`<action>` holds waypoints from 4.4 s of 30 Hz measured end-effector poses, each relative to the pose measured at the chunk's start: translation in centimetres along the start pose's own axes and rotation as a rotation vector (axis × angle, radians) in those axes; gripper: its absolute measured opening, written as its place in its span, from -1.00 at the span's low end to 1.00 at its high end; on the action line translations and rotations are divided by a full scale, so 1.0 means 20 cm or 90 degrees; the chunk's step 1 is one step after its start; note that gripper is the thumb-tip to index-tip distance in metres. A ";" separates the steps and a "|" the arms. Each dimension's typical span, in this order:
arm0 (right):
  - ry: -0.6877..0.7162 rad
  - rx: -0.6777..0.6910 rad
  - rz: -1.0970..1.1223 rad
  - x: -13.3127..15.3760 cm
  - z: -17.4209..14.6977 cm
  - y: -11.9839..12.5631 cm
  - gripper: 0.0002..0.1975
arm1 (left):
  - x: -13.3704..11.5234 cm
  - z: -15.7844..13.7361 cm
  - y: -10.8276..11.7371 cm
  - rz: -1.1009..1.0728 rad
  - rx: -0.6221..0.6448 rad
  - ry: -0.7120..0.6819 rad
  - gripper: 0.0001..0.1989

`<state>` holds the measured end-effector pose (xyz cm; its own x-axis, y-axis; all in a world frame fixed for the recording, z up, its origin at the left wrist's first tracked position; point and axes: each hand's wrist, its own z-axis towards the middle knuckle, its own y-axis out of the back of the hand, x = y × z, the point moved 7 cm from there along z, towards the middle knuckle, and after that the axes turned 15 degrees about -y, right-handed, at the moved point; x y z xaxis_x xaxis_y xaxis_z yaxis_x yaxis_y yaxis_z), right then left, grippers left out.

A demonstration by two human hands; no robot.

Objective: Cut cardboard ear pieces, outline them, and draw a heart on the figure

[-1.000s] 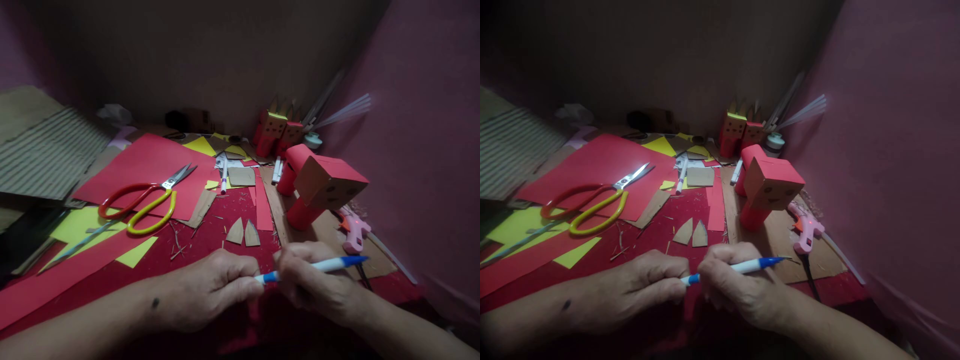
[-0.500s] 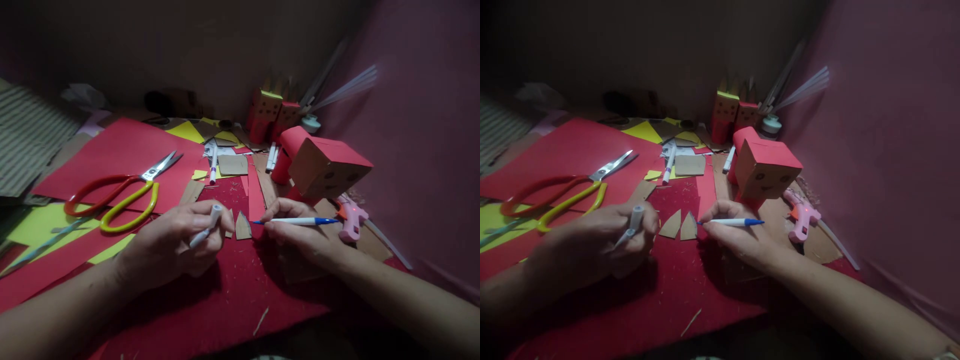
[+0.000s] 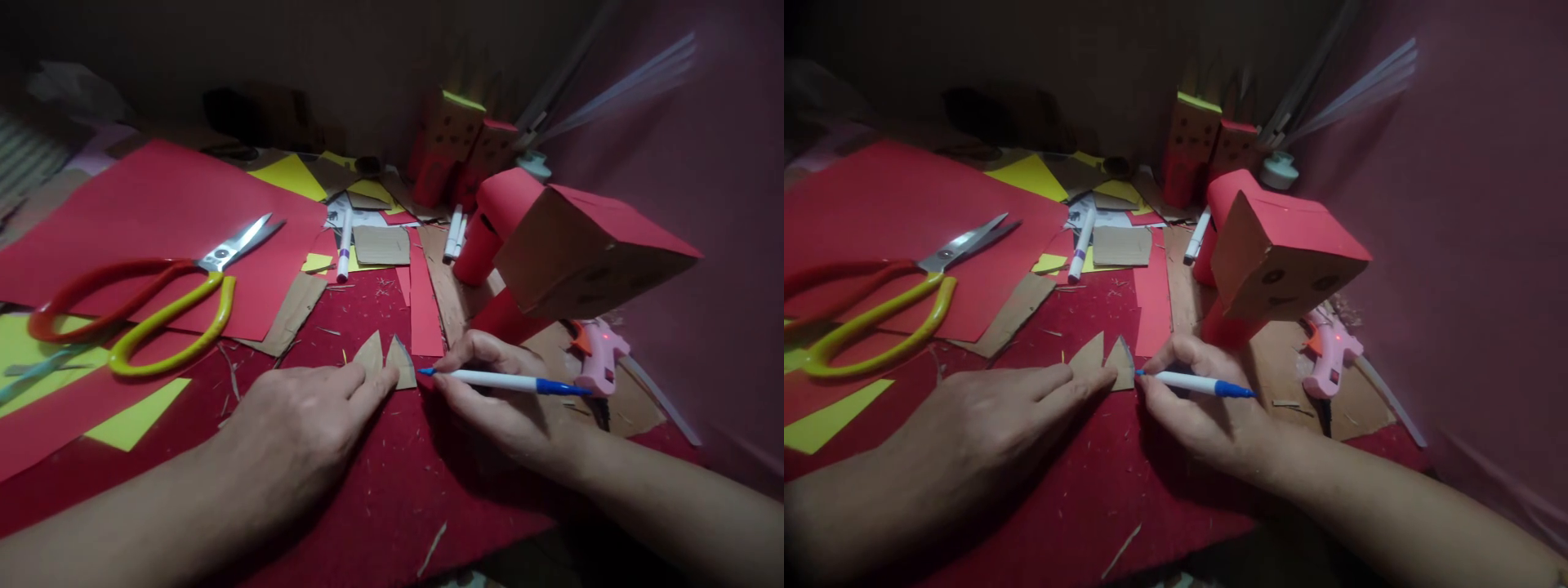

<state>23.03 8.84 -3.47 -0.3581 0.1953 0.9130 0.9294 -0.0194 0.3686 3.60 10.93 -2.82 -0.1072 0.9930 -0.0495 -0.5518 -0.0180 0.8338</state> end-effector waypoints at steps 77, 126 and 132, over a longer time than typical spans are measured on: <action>-0.016 -0.009 -0.143 0.09 0.00 -0.01 -0.93 | -0.07 0.01 -0.04 0.120 0.117 -0.024 -0.45; 0.012 0.005 -0.212 0.09 -0.02 -0.01 -0.85 | -0.07 -0.01 -0.04 0.095 0.099 0.001 -0.47; 0.040 0.006 -0.229 0.10 -0.03 0.00 -0.81 | -0.07 -0.02 -0.05 0.096 0.100 0.005 -0.47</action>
<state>22.29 8.70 -1.58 -0.6671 0.1270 0.7341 0.7434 0.0494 0.6670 3.99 9.55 -3.78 -0.1850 0.9796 0.0780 -0.3937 -0.1466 0.9075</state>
